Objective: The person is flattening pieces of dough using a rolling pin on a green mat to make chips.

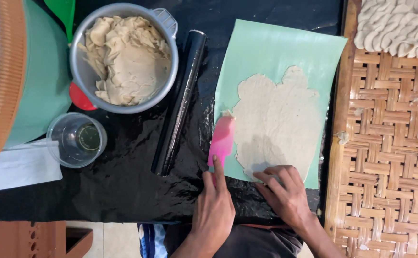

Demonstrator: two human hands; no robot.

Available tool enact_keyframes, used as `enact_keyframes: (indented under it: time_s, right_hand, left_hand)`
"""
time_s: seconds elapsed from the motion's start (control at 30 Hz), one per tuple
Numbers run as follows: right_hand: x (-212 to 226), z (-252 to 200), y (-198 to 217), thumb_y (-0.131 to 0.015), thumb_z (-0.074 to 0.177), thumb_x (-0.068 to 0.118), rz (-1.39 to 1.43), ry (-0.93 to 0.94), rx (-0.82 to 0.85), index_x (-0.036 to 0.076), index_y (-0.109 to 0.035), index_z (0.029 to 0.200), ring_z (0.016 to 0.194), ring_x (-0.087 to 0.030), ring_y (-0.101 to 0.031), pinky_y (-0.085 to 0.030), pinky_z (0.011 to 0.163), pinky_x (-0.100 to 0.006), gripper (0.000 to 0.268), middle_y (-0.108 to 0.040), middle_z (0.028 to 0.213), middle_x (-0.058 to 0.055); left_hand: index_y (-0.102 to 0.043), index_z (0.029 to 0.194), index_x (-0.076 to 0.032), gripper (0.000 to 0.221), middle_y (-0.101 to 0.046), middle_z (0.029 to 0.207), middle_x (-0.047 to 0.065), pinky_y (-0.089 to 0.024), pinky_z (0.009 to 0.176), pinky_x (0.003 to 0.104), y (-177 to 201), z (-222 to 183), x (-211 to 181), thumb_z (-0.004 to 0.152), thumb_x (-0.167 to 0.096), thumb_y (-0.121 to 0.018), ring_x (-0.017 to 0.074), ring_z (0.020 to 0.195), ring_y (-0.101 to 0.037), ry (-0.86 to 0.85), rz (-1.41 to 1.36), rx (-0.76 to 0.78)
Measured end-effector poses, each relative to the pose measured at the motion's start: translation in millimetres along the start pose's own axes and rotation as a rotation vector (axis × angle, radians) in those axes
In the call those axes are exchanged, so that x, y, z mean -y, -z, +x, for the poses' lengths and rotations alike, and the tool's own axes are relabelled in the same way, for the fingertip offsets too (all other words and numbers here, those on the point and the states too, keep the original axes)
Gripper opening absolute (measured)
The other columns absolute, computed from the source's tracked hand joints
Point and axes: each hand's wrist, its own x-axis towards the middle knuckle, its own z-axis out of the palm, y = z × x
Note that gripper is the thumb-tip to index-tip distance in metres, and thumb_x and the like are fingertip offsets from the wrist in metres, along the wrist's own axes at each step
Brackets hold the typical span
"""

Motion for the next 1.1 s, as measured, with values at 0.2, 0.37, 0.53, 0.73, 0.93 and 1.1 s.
enact_keyframes:
  time_s: [0.2, 0.37, 0.53, 0.73, 0.93, 1.1]
  right_hand:
    - [-6, -8, -11, -0.085, 0.071, 0.002, 0.062, 0.067, -0.018, 0.007, -0.070, 0.079, 0.085, -0.024, -0.062, -0.053, 0.073, -0.036, 0.018, -0.068, 0.090, -0.004]
    - [-4, -6, -11, -0.085, 0.070, 0.001, 0.071, 0.067, -0.041, 0.005, -0.071, 0.078, 0.083, -0.024, -0.061, -0.052, 0.069, -0.035, 0.016, -0.067, 0.089, -0.005]
    - [-3, -5, -12, -0.084, 0.069, 0.000, 0.096, 0.038, -0.053, 0.004, -0.071, 0.077, 0.084, -0.024, -0.061, -0.053, 0.067, -0.035, 0.016, -0.067, 0.090, -0.006]
    - [-5, -7, -16, -0.084, 0.069, -0.002, 0.106, 0.037, -0.079, 0.004, -0.073, 0.080, 0.084, -0.024, -0.061, -0.053, 0.066, -0.034, 0.017, -0.066, 0.090, -0.006]
    - [-1, -5, -16, -0.086, 0.069, -0.002, 0.124, 0.022, -0.105, 0.004, -0.071, 0.079, 0.082, -0.023, -0.061, -0.052, 0.066, -0.034, 0.018, -0.066, 0.088, -0.005]
    - [0, 0, -17, -0.084, 0.066, -0.004, 0.142, 0.014, -0.129, 0.004, -0.073, 0.080, 0.083, -0.024, -0.062, -0.053, 0.067, -0.033, 0.019, -0.068, 0.091, -0.006]
  left_hand:
    - [-0.012, 0.160, 0.007, 0.088, -0.062, 0.094, 0.021, -0.060, 0.054, 0.040, -43, 2, 17, 0.087, -0.004, -0.061, 0.0314, 0.061, -0.072, -0.070, 0.370, -0.009]
    - [-0.013, 0.158, 0.011, 0.092, -0.064, 0.084, 0.020, -0.060, 0.047, 0.036, -37, -3, 15, 0.083, -0.007, -0.063, 0.0268, 0.052, -0.071, -0.118, 0.448, 0.001]
    - [-0.014, 0.158, 0.011, 0.093, -0.064, 0.081, 0.019, -0.060, 0.047, 0.037, -29, -10, 18, 0.081, -0.007, -0.063, 0.0265, 0.051, -0.071, -0.153, 0.476, 0.020]
    - [-0.014, 0.159, 0.008, 0.089, -0.066, 0.087, 0.025, -0.061, 0.051, 0.042, -15, -18, 31, 0.085, -0.006, -0.061, 0.0330, 0.057, -0.072, -0.209, 0.383, 0.104]
    - [-0.020, 0.161, -0.002, 0.076, -0.067, 0.087, 0.023, -0.058, 0.057, 0.050, -4, -28, 35, 0.094, -0.012, -0.057, 0.0409, 0.062, -0.069, -0.220, 0.083, 0.075]
    - [-0.028, 0.161, 0.000, 0.070, -0.068, 0.090, 0.023, -0.057, 0.062, 0.049, -3, -32, 27, 0.098, -0.011, -0.056, 0.0399, 0.067, -0.069, -0.454, -0.126, -0.004]
